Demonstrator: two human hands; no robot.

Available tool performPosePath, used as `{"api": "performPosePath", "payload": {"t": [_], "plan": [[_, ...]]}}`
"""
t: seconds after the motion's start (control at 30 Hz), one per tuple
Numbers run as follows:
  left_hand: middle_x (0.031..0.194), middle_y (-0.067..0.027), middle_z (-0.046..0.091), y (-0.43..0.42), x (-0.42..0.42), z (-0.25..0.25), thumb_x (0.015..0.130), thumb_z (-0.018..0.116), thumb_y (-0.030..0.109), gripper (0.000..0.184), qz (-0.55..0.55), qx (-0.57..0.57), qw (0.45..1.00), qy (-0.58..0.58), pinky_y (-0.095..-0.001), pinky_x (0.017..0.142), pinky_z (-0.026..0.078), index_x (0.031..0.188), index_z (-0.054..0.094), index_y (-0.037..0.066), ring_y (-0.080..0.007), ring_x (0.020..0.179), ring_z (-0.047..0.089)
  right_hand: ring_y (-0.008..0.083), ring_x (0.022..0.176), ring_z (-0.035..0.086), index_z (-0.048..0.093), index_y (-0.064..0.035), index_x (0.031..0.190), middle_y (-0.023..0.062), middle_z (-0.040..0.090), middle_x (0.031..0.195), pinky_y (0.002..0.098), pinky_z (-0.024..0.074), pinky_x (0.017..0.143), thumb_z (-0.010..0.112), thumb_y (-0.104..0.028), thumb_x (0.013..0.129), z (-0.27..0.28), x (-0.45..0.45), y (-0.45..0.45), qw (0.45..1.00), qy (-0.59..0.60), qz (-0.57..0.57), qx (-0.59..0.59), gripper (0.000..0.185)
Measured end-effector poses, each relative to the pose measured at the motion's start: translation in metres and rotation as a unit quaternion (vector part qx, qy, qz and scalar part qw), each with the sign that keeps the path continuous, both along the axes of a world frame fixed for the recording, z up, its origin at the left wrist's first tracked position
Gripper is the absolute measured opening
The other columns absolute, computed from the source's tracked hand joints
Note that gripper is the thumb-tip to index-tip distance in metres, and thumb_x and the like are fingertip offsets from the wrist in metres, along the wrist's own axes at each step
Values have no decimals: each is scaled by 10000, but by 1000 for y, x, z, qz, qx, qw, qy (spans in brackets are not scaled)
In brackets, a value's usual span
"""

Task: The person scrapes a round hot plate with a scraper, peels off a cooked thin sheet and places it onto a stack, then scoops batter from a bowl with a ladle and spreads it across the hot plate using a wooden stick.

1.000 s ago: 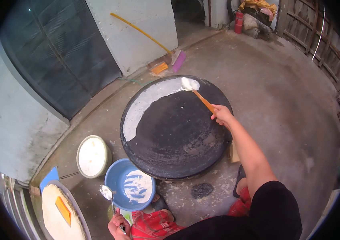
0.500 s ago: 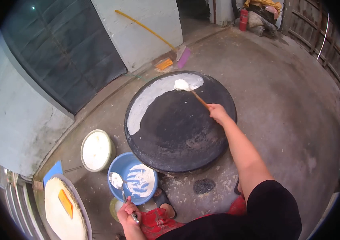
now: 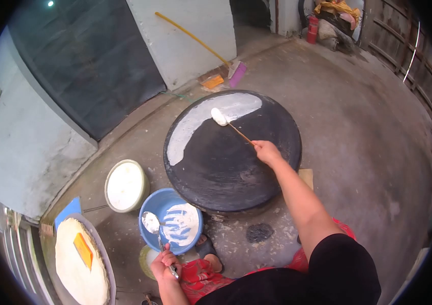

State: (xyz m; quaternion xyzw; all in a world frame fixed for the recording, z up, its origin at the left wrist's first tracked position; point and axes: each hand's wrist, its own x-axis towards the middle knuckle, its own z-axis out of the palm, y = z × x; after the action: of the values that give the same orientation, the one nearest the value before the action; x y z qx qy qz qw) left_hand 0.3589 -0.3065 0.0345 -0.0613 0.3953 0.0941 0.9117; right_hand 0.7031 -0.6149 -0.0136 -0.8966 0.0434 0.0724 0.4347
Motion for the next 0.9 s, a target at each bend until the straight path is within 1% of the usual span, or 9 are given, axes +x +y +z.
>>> {"api": "performPosePath", "payload": {"t": [0.07, 0.1, 0.2, 0.27, 0.37, 0.5, 0.7, 0.83, 0.9], "plan": [[605, -3, 423, 0, -2, 2, 899, 318, 158, 288, -2, 5, 1000, 1, -200, 365, 334, 982, 486, -61, -80, 431, 376, 250, 990, 555, 576, -224, 1108, 78, 591, 1065, 334, 417, 858, 488, -242, 842, 29, -3, -1, 999, 21, -35, -31, 281], [608, -3, 417, -1, -2, 2, 906, 312, 176, 300, 1, 10, 1000, 0, -201, 368, 332, 990, 482, -57, -79, 436, 373, 242, 984, 558, 579, -239, 1101, 73, 591, 1068, 339, 419, 854, 483, -254, 843, 1, 12, -4, 997, -8, -73, -18, 276], [598, -6, 420, -7, -1, 6, 906, 309, 168, 302, 7, 36, 999, 12, -198, 364, 332, 986, 479, -68, -78, 427, 377, 238, 975, 563, 587, -245, 1088, 70, 591, 1067, 347, 423, 846, 483, -257, 843, -15, 15, 16, 1000, 7, -28, -4, 266], [584, -10, 429, -9, -2, 7, 898, 311, 143, 292, 10, 53, 998, 25, -195, 356, 334, 974, 480, -83, -78, 415, 384, 237, 965, 568, 593, -248, 1077, 69, 595, 1057, 344, 428, 834, 488, -237, 839, 0, 1, 22, 997, -2, 45, -61, 261], [588, -9, 428, -4, -3, 4, 905, 311, 160, 297, 2, 46, 999, 17, -193, 358, 334, 976, 481, -73, -75, 419, 382, 237, 958, 571, 601, -242, 1063, 66, 600, 1046, 335, 432, 827, 486, -214, 837, 35, -23, -13, 997, 7, 37, -69, 255], [621, -12, 407, -4, -6, 1, 919, 296, 212, 324, -19, 32, 999, 5, -207, 383, 325, 1017, 470, -43, -85, 447, 361, 239, 964, 567, 597, -213, 1067, 71, 600, 1039, 334, 431, 829, 477, -199, 839, -35, -9, -15, 995, -70, -72, 23, 258], [639, -26, 418, -2, -7, -1, 919, 296, 210, 325, -21, 30, 999, 3, -212, 393, 331, 1017, 467, -49, -89, 460, 368, 244, 986, 557, 581, -224, 1096, 80, 591, 1058, 330, 419, 855, 493, -229, 836, 25, -22, 19, 991, 12, 131, -39, 275], [649, -32, 422, -4, -5, -4, 916, 297, 200, 317, -27, 41, 999, 18, -216, 395, 334, 1005, 464, -54, -94, 462, 365, 250, 985, 557, 579, -231, 1100, 83, 585, 1069, 333, 419, 854, 499, -222, 833, -5, -16, 24, 998, -13, 22, -49, 278], [652, -35, 423, -5, -3, -2, 916, 298, 199, 314, -29, 50, 998, 24, -218, 395, 336, 1002, 463, -54, -97, 463, 364, 256, 989, 554, 584, -228, 1091, 93, 583, 1064, 342, 420, 851, 500, -213, 830, -7, -23, 45, 992, -36, 98, -68, 275]]}}
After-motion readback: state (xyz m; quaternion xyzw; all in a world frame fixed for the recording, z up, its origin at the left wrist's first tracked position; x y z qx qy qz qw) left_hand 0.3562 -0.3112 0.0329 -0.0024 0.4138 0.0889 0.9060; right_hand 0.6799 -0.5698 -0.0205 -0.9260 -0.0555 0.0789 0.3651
